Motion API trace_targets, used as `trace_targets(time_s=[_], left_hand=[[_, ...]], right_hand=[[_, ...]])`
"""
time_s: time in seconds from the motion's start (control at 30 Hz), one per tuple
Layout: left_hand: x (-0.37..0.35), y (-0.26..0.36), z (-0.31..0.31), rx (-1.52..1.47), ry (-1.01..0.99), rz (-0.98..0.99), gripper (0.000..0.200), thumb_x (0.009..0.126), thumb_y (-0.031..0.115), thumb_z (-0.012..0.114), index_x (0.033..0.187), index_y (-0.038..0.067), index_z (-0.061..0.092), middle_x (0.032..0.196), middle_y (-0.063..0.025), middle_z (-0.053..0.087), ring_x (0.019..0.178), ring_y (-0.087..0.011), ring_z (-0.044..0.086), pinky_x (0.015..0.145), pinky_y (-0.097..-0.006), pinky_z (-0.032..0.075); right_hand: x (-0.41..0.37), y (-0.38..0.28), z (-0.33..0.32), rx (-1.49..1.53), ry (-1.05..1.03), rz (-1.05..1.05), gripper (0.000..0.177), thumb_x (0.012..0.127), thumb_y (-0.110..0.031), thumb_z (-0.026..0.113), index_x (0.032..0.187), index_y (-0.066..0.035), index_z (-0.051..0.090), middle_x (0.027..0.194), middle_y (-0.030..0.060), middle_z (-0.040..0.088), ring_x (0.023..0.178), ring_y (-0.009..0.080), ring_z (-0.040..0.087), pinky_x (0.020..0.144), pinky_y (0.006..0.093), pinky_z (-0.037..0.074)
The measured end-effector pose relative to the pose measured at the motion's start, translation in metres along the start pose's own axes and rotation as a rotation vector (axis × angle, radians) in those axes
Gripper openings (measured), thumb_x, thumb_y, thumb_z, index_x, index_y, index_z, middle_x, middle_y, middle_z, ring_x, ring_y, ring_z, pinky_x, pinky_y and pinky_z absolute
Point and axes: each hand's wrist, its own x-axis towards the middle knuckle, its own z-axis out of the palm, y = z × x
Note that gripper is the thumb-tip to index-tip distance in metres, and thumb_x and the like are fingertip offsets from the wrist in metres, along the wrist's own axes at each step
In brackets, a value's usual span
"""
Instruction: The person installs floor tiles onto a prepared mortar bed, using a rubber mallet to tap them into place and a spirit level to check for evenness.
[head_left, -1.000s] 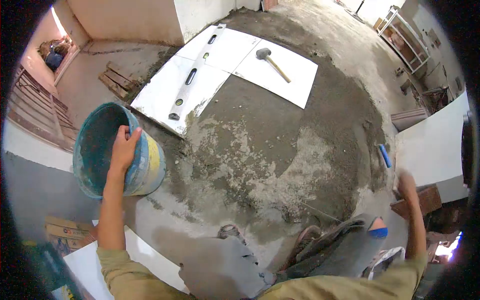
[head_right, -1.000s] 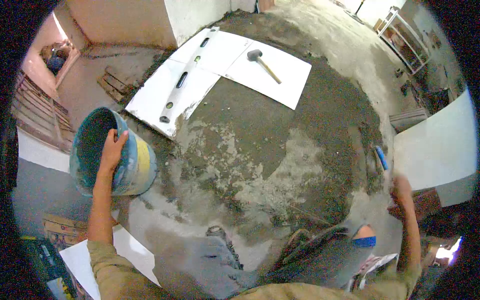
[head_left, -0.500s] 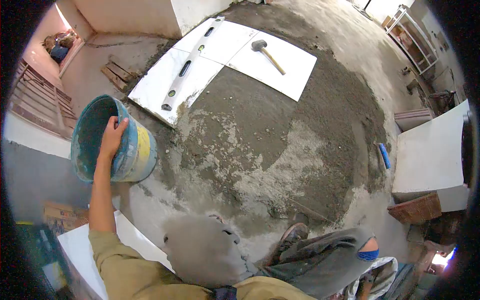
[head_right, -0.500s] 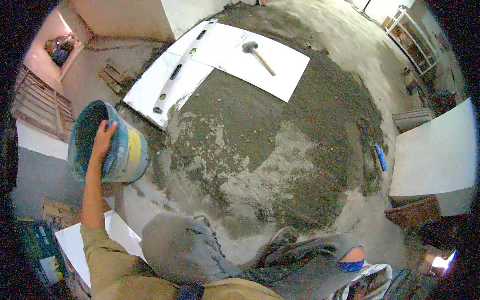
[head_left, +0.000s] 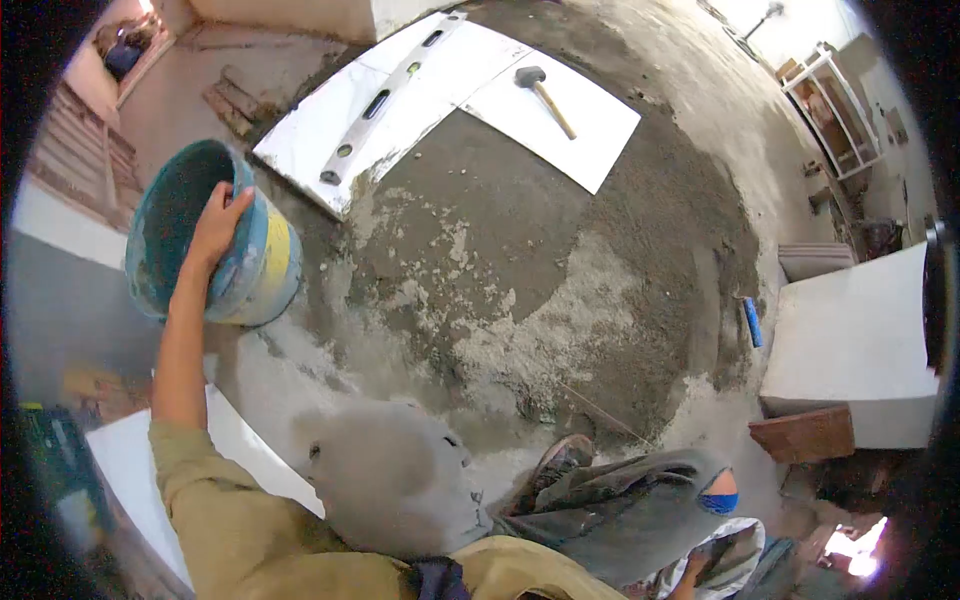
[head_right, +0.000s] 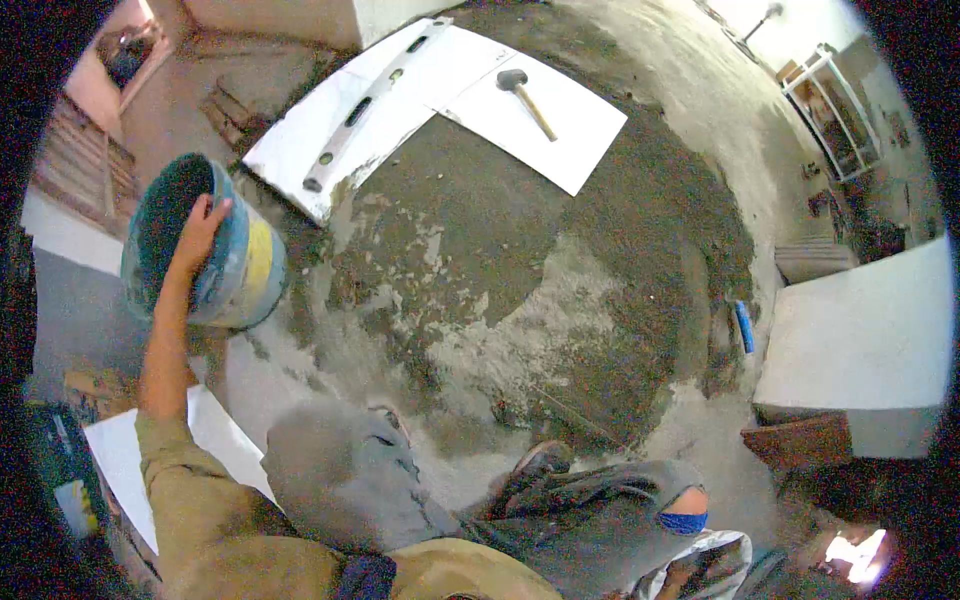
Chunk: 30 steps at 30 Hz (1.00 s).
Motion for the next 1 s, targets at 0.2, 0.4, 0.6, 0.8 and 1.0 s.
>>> trace_targets(time_s=[0.2, 0.4, 0.6, 0.8, 1.0], left_hand=[[-0.002, -0.001, -0.003, 0.167, 0.057, 0.020, 0.058, 0.086, 0.048, 0.057, 0.113, -0.003, 0.050, 0.097, -0.0131, 0.058, 0.090, -0.0210, 0.054, 0.084, -0.0310, 0.041], [0.006, -0.007, -0.002, 0.114, -0.010, 0.007, 0.059, 0.086, 0.051, 0.056, 0.111, -0.002, 0.051, 0.093, -0.0081, 0.057, 0.085, -0.0172, 0.053, 0.080, -0.0297, 0.042], [0.003, -0.008, 0.002, 0.148, 0.096, 0.033, 0.059, 0.086, 0.053, 0.055, 0.109, -0.001, 0.051, 0.092, -0.0077, 0.057, 0.084, -0.0165, 0.053, 0.079, -0.0296, 0.042], [0.025, -0.036, -0.003, 0.273, 0.011, 0.055, 0.079, 0.083, 0.061, 0.051, 0.125, -0.005, 0.044, 0.119, -0.0219, 0.055, 0.110, -0.0287, 0.054, 0.096, -0.0339, 0.038], [-0.010, 0.016, -0.015, 0.232, -0.026, -0.020, 0.057, 0.085, 0.047, 0.058, 0.110, -0.004, 0.051, 0.101, -0.0223, 0.059, 0.093, -0.0284, 0.057, 0.077, -0.0380, 0.044]], right_hand=[[-0.001, 0.000, -0.039, 0.505, -0.057, 0.059, 0.029, 0.085, -0.025, 0.052, 0.105, -0.004, 0.058, 0.101, 0.0109, 0.060, 0.092, 0.0249, 0.058, 0.075, 0.0360, 0.048], [0.017, -0.095, -0.105, 0.537, -0.144, -0.459, 0.029, 0.086, -0.026, 0.051, 0.105, -0.005, 0.057, 0.102, 0.0097, 0.059, 0.093, 0.0230, 0.058, 0.076, 0.0347, 0.047], [-0.048, -0.365, 0.026, 0.464, -0.928, -0.314, 0.035, 0.083, -0.027, 0.054, 0.107, -0.003, 0.057, 0.091, 0.0080, 0.062, 0.076, 0.0173, 0.059, 0.066, 0.0296, 0.050], [-0.117, -0.504, 0.299, -1.372, -1.732, -2.073, 0.039, 0.087, -0.034, 0.052, 0.115, -0.009, 0.063, 0.132, 0.0091, 0.052, 0.117, 0.0246, 0.049, 0.102, 0.0355, 0.033], [-0.370, -0.505, 0.436, -0.286, -1.553, -1.040, 0.029, 0.084, -0.026, 0.058, 0.096, 0.000, 0.064, 0.086, 0.0080, 0.063, 0.079, 0.0188, 0.059, 0.069, 0.0362, 0.047]])
